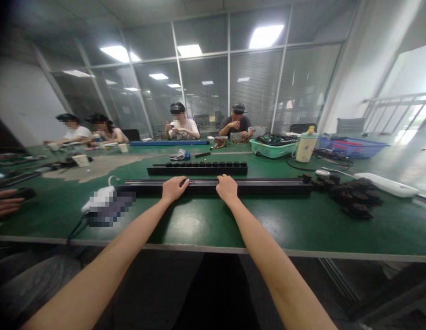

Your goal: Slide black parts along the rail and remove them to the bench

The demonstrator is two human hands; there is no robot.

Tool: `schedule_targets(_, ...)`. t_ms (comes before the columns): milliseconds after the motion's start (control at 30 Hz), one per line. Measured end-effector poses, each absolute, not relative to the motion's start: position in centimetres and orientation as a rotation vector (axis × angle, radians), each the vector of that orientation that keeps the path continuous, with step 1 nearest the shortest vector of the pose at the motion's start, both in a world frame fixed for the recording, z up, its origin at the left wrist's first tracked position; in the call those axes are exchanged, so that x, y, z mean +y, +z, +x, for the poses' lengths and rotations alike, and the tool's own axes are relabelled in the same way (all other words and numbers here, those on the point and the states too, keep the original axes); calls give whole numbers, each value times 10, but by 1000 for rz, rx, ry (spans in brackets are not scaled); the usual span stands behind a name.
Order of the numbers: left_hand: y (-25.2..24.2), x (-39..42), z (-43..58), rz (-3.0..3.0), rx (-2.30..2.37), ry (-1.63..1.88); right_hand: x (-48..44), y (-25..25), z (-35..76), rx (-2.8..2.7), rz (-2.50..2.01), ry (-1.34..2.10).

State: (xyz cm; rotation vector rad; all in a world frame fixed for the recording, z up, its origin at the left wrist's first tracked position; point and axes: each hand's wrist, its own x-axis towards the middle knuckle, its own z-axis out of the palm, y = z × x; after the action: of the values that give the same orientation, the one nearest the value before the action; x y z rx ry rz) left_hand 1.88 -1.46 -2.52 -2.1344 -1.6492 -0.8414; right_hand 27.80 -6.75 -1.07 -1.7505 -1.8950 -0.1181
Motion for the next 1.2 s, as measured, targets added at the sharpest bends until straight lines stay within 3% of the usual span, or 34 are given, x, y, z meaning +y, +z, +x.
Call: schedule_targets(1200, -23, -16, 21, -2147, -1657, -825, -68, -10, 283, -1852, -1690, -75)
